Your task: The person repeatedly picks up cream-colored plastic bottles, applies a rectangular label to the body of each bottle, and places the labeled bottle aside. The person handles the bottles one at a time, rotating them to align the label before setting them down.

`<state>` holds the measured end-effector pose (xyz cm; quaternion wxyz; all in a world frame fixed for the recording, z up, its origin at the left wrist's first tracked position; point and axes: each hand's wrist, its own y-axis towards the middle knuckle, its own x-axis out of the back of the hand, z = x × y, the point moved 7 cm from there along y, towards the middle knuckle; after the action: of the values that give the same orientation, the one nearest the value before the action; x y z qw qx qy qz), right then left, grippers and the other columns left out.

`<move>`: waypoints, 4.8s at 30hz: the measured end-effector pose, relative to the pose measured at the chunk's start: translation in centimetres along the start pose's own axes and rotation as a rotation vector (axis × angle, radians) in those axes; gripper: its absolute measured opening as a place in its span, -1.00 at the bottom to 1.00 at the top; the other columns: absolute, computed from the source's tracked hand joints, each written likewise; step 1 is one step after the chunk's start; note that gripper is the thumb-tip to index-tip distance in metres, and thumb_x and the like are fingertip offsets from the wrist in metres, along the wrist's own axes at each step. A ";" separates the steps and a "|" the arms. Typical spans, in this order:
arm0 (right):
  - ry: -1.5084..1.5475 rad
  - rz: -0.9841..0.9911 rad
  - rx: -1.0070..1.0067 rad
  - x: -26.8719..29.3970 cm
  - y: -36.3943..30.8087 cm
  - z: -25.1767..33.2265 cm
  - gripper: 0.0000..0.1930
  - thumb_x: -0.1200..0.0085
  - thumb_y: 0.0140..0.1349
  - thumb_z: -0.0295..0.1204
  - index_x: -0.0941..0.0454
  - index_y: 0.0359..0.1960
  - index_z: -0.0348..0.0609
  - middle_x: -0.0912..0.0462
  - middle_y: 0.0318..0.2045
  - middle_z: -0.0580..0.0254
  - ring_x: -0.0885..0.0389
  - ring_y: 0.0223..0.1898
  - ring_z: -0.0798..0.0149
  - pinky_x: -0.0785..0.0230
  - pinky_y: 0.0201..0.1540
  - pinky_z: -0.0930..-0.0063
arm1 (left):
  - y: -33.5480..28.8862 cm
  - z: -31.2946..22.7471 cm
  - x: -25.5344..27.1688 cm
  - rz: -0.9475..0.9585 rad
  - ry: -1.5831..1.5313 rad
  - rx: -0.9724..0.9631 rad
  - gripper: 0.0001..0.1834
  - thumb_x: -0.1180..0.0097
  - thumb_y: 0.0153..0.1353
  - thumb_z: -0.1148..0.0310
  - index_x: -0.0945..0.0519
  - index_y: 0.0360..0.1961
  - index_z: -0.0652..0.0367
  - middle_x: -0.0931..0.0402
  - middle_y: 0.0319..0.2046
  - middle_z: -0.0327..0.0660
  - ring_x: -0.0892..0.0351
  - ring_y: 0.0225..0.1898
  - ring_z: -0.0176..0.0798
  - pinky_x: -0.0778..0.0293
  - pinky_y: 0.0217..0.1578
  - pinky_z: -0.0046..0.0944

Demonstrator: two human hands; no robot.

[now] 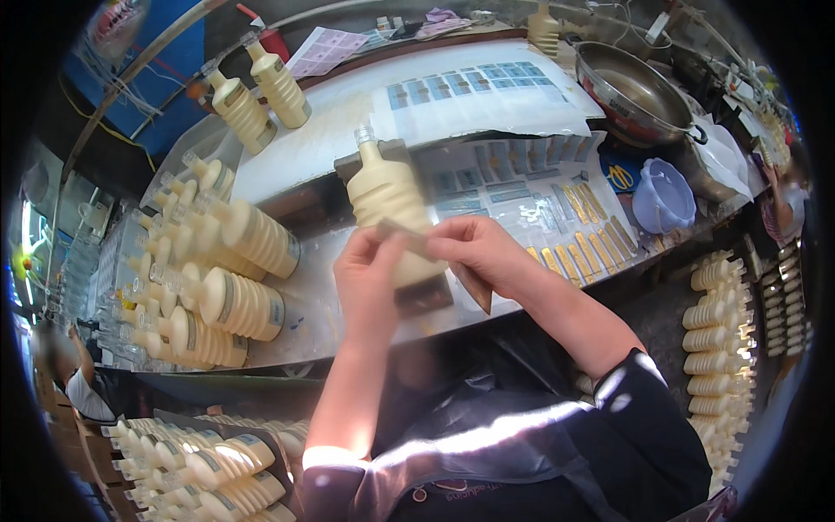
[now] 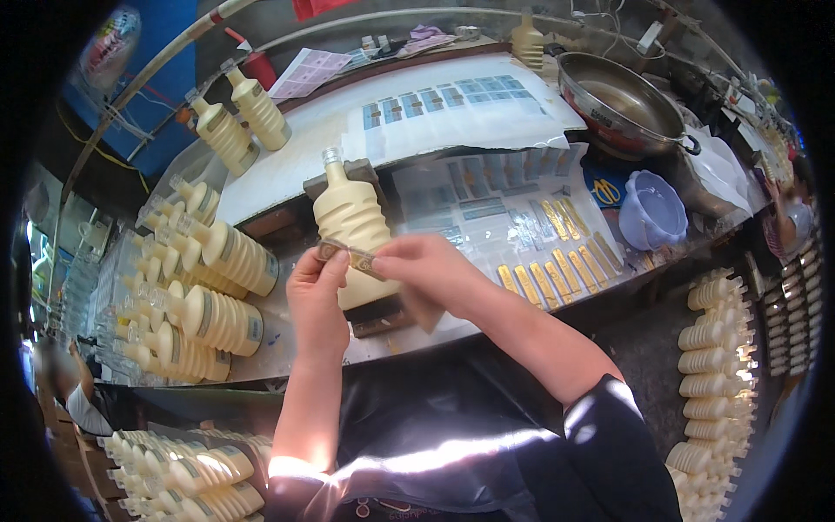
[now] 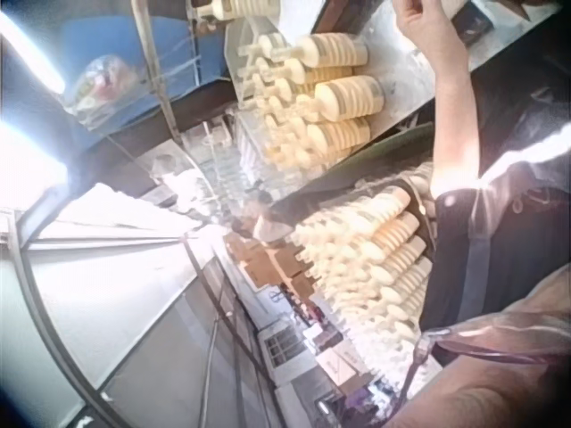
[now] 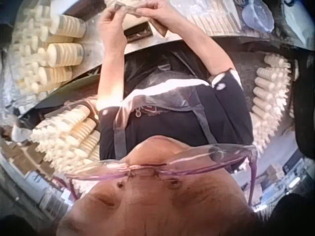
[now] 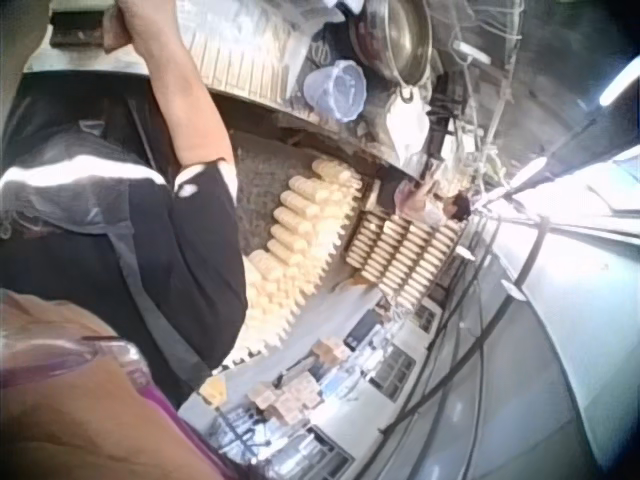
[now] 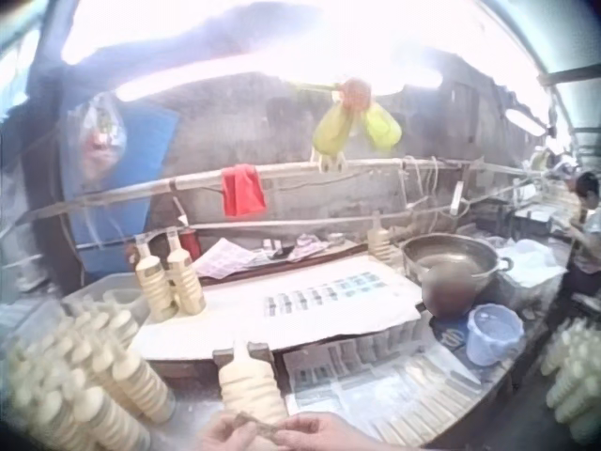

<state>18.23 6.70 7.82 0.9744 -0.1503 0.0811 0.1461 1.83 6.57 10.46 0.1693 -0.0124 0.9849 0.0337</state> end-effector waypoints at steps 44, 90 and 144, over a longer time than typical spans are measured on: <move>-0.055 -0.136 0.041 4.6 12.8 1.9 -0.65 -0.09 0.45 -0.23 -0.55 0.08 -0.23 -0.61 -0.28 0.39 -0.48 -0.41 0.58 -0.39 -0.34 0.62 | 9.4 3.6 3.7 -0.279 -0.134 0.124 -0.66 -0.15 0.42 0.42 -0.44 0.16 0.24 -0.49 0.00 -0.20 -0.48 -0.01 -0.39 -0.47 0.02 -0.35; -0.126 -0.042 0.128 3.0 12.8 1.9 -0.60 -0.12 0.45 -0.38 -0.55 0.25 -0.32 -0.72 -0.04 0.24 -0.63 -0.05 0.51 -0.49 0.04 0.56 | 10.4 4.9 2.7 -0.112 0.017 0.200 -0.58 -0.13 0.47 0.40 -0.36 0.27 0.26 -0.47 0.11 -0.12 -0.51 0.07 -0.33 -0.48 0.11 -0.28; -0.009 -0.034 0.124 3.4 13.1 1.5 -0.61 -0.09 0.46 -0.39 -0.57 0.24 -0.31 -0.73 0.00 0.21 -0.64 -0.01 0.48 -0.49 0.07 0.56 | 10.5 5.0 2.8 -0.127 0.025 0.204 -0.61 -0.10 0.47 0.45 -0.38 0.25 0.27 -0.48 0.11 -0.13 -0.51 0.07 -0.32 -0.49 0.12 -0.27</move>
<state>17.56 19.99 4.99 0.9845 -0.0906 0.0829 0.1251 0.49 17.33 5.44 0.1594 -0.0577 0.9825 -0.0778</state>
